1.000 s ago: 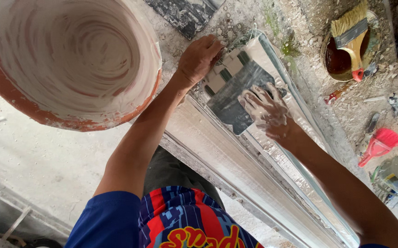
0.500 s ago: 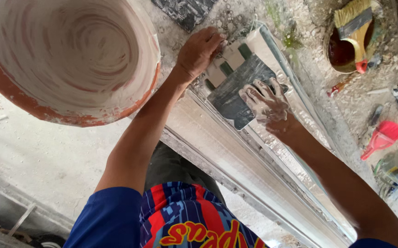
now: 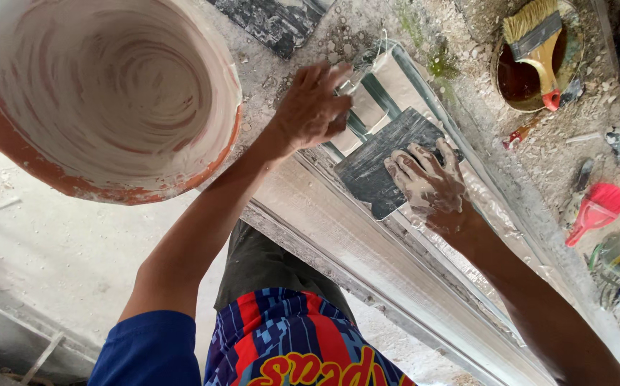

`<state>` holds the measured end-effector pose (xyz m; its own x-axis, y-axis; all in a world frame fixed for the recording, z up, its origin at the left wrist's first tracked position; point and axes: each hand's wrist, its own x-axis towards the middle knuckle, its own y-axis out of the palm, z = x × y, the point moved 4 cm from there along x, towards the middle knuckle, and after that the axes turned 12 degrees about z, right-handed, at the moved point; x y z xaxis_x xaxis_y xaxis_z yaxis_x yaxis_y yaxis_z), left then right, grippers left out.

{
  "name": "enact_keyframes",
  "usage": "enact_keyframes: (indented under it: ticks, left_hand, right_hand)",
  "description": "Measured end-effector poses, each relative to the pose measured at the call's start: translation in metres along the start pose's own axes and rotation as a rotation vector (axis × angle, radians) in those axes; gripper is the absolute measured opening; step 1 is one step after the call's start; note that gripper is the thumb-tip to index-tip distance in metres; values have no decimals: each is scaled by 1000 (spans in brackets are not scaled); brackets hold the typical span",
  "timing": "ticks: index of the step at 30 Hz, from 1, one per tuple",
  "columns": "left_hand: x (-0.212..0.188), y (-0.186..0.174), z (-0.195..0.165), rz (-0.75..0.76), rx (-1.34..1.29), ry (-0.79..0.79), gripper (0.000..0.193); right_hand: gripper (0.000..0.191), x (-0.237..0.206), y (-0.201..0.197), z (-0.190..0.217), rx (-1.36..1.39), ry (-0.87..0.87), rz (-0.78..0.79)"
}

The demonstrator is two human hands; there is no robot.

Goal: The person holds a sponge pad and spreads white putty over the surface of long molded concrete columns, rubbing it along the fluted grooves and repositioning along the length. Near the end, the person dips the sponge into a bag of powder and continues working the surface.

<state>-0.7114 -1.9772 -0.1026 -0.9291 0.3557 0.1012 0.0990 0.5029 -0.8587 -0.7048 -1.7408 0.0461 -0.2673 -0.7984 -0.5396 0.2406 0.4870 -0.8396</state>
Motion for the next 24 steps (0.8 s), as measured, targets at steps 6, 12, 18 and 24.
enact_keyframes:
  ticks: [6, 12, 18, 24]
  left_hand:
    - [-9, 16, -11, 71, 158, -21, 35]
    - [-9, 30, -15, 123, 79, -98, 37]
    - [-6, 30, -15, 52, 128, -91, 35]
    - [-8, 35, -13, 139, 114, -89, 35]
  right_hand:
    - [42, -1, 4, 7, 33, 46, -50]
    - [42, 11, 23, 4, -24, 38, -42]
    - [37, 34, 39, -4, -74, 1, -60]
    - [38, 38, 47, -8, -29, -15, -69]
